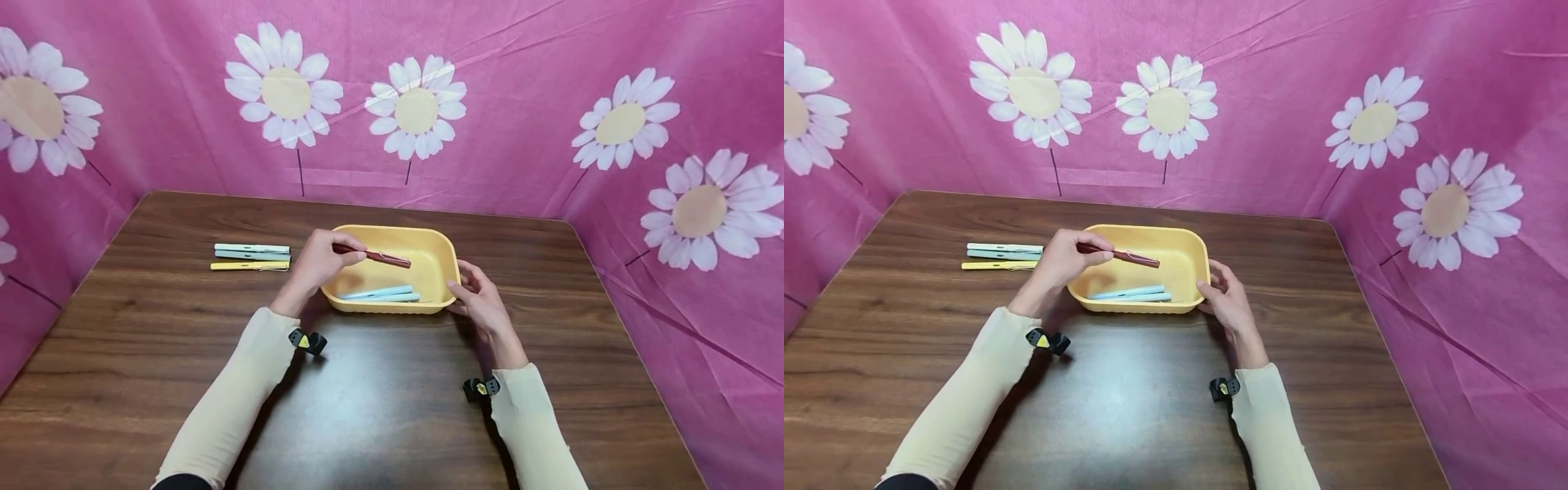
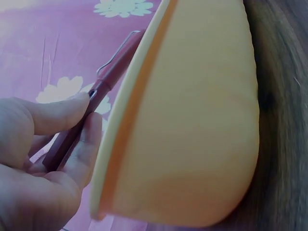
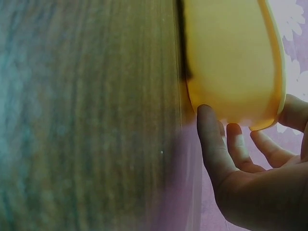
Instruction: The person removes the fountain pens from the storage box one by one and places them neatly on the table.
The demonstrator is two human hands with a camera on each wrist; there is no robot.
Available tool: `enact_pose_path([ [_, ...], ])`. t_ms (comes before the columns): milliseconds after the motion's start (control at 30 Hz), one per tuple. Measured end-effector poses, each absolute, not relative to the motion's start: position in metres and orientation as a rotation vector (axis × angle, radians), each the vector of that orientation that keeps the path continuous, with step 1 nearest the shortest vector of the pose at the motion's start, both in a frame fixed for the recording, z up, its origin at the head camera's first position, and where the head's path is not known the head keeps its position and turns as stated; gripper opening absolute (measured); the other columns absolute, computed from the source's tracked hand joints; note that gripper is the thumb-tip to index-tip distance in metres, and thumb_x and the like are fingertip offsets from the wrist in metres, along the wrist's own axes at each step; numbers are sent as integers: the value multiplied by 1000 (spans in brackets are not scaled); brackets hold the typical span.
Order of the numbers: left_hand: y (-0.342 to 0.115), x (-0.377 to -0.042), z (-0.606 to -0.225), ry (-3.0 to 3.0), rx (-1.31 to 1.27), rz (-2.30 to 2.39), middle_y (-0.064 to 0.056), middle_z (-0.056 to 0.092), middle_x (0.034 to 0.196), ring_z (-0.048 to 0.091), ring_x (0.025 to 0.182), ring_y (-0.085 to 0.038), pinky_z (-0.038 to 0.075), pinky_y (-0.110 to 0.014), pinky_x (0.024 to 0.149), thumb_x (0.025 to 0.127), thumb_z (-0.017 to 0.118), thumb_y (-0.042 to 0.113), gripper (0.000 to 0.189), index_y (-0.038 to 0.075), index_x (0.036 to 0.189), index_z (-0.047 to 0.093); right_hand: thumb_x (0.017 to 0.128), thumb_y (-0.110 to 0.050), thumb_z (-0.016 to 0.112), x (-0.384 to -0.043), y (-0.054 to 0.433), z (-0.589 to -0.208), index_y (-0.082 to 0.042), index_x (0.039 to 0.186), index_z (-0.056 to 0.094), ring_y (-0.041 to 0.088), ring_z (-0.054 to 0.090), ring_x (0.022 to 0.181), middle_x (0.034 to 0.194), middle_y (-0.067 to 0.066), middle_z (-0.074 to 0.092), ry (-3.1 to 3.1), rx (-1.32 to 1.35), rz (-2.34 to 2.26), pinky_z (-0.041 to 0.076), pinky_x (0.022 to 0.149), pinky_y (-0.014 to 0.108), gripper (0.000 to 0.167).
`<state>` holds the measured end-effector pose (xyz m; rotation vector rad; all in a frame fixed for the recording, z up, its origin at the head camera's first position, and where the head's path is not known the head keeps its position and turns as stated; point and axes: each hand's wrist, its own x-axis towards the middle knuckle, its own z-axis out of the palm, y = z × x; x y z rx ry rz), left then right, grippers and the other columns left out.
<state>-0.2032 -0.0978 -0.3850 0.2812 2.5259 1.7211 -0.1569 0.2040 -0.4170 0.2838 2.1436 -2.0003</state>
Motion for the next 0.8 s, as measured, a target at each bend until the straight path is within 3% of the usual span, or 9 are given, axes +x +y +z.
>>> enact_pose_path([
  [133, -105, -202, -388, 2525, 228, 1837, -11, 73, 98, 58, 80, -19, 44, -27, 64, 88, 79, 5, 11, 1, 99, 79, 103, -6, 58, -157, 204, -416, -8, 155, 38, 25, 63, 106, 143, 26, 45, 2146, 270, -2003, 58, 82, 33, 56],
  [567, -129, -195, -393, 2524, 168, 1965, -20, 72, 102, 61, 86, -15, 47, -20, 69, 88, 78, 2, 15, -7, 100, 77, 103, -6, 58, -156, 205, -418, -7, 154, 38, 28, 63, 107, 143, 25, 46, 2128, 272, -2022, 58, 83, 34, 55],
  [800, -148, -194, -397, 2487, 123, 2045, -5, 72, 90, 60, 81, -12, 48, -21, 68, 87, 78, -1, 15, -9, 99, 75, 103, -7, 57, -156, 205, -418, -7, 154, 37, 27, 63, 108, 145, 25, 45, 2124, 266, -2026, 58, 83, 34, 55],
])
